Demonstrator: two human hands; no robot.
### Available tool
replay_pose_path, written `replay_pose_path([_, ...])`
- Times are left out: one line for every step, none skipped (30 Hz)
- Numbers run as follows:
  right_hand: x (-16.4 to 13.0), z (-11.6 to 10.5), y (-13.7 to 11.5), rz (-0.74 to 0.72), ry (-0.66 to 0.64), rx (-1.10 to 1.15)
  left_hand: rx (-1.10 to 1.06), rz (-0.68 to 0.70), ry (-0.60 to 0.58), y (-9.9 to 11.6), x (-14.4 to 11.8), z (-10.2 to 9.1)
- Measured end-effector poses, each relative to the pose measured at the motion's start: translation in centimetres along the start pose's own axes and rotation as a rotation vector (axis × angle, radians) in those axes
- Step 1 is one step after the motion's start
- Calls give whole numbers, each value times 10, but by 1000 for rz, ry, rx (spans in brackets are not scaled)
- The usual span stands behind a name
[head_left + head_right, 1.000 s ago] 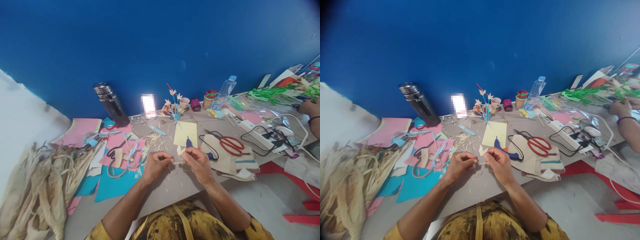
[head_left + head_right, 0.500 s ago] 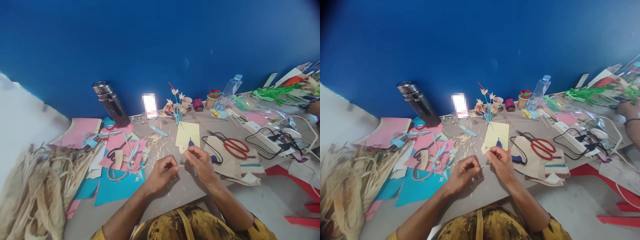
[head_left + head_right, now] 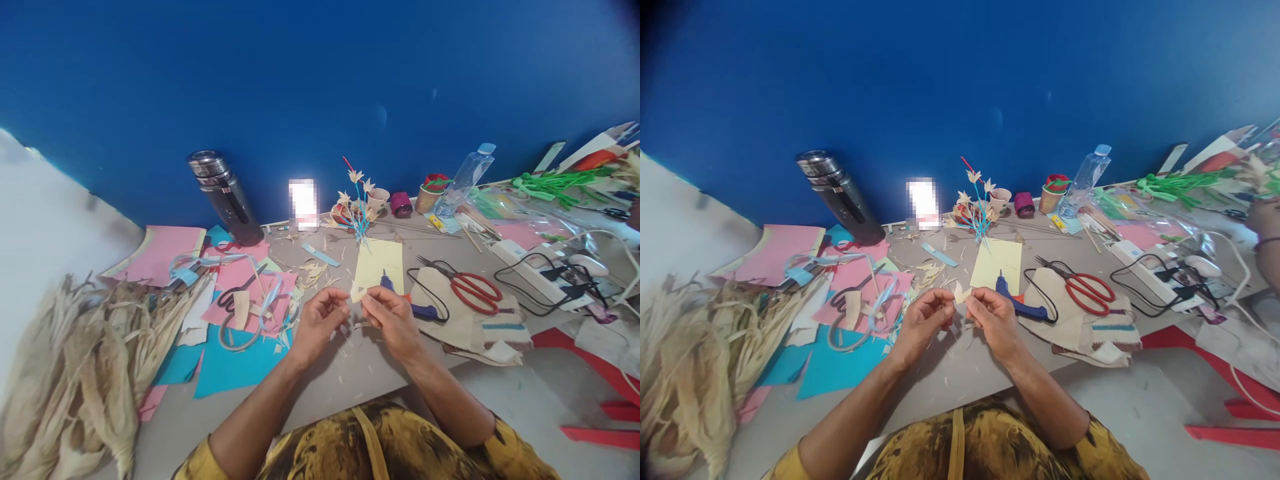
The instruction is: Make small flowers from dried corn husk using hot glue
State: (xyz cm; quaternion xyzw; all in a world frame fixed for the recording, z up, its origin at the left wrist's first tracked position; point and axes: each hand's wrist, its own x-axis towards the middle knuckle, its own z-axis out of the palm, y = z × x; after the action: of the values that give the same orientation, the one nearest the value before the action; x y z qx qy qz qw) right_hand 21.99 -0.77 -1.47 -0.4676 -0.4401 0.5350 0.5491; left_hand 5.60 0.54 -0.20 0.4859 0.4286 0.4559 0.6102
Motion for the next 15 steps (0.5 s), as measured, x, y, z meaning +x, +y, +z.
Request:
replay_pose_path([0, 1, 1, 1, -20, -1, -34, -17, -9, 1, 0, 0])
replay_pose_path([-1, 1, 2, 1, -42, -7, -46, -31, -19, 2, 0, 0])
replay_pose_path([-1, 1, 2, -1, -61, -15, -45, -40, -27, 3, 0, 0])
replay_pose_path([-1, 1, 2, -3, -74, -24, -35, -45, -31, 4, -1, 0])
replay_pose_path([-1, 1, 3, -4, -80, -33, -17, -47, -37, 4, -1, 0])
replay_pose_path([-1, 0, 2, -3, -81, -39, 2, -47, -42, 5, -2, 1])
replay_pose_path([-1, 0, 2, -1, -77, -43, 15, -43, -45, 5, -2, 1])
replay_pose_path([0, -1, 2, 1, -72, -48, 22, -40, -48, 6, -3, 2])
replay_pose_path([0, -1, 1, 3, -70, -52, 22, -40, -51, 6, -3, 2])
replay_pose_path([0, -1, 1, 4, -70, -56, 15, -39, -55, 6, -3, 2])
replay_pose_path([0, -1, 0, 5, -73, -64, 1, -36, -55, 6, -3, 2])
replay_pose_path([0, -1, 0, 3, -76, -73, -13, -32, -54, 5, -3, 2])
replay_pose_path([0, -1, -1, -1, -77, -82, -24, -27, -50, 5, -3, 2])
replay_pose_path([-1, 0, -1, -6, -78, -90, -30, -25, -45, 4, -3, 3])
replay_pose_path([-1, 1, -2, -11, -77, -97, -36, -24, -37, 3, -3, 3])
